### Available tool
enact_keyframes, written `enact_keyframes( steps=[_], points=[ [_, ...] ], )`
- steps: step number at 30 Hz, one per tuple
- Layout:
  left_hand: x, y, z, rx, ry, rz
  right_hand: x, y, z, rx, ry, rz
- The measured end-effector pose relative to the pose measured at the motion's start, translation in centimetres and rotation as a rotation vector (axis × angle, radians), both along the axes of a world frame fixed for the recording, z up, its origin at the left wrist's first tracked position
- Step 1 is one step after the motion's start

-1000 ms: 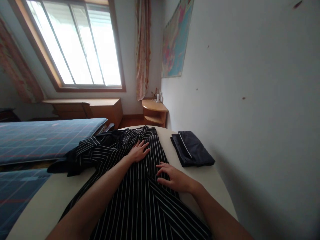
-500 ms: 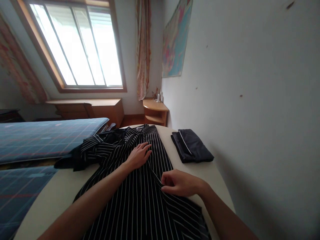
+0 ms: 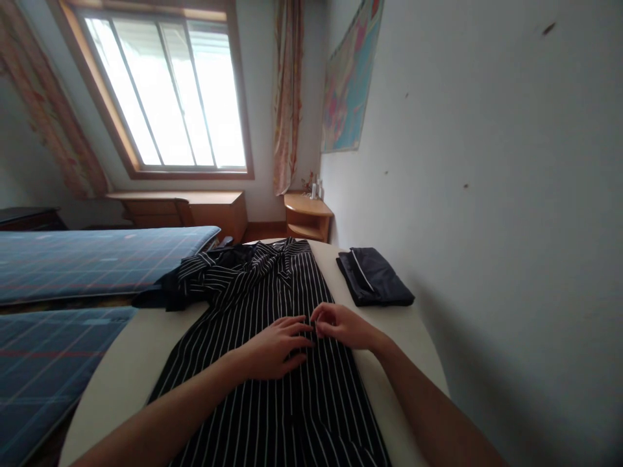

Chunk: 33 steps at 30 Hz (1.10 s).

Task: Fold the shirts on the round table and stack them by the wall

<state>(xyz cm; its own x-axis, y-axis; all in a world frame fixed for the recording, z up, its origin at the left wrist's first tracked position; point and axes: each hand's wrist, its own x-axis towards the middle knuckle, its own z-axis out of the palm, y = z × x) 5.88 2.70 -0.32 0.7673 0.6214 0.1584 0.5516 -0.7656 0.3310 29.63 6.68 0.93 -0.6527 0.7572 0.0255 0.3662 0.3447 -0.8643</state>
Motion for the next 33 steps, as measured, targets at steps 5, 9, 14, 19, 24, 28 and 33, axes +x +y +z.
enact_keyframes(
  steps=[5,9,14,19,24,28,33],
  points=[
    [2.0,-4.9,0.9,-0.024,-0.022,-0.205,0.5,1.5,-1.5,0.278,-0.078,-0.108],
    [4.6,-8.4,0.6,-0.008,-0.045,-0.189,0.5,2.1,-2.5,0.322,-0.101,-0.125],
    [7.7,-10.4,-0.4,0.124,0.077,-0.187,0.4,2.6,-3.6,0.357,-0.089,-0.14],
    [8.6,-10.8,-1.2,0.292,0.074,-0.191,0.6,2.9,-4.0,0.4,-0.09,-0.15],
    [7.7,-11.4,-0.7,0.427,-0.004,-0.37,0.7,2.9,-3.8,0.426,-0.124,-0.157],
    [6.8,-11.1,-0.7,0.279,-0.013,-0.571,0.6,2.8,-3.6,0.546,-0.157,-0.159],
    [5.1,-8.7,-0.3,0.16,-0.045,-0.242,0.5,2.6,-3.8,0.616,-0.234,-0.125]
  ],
)
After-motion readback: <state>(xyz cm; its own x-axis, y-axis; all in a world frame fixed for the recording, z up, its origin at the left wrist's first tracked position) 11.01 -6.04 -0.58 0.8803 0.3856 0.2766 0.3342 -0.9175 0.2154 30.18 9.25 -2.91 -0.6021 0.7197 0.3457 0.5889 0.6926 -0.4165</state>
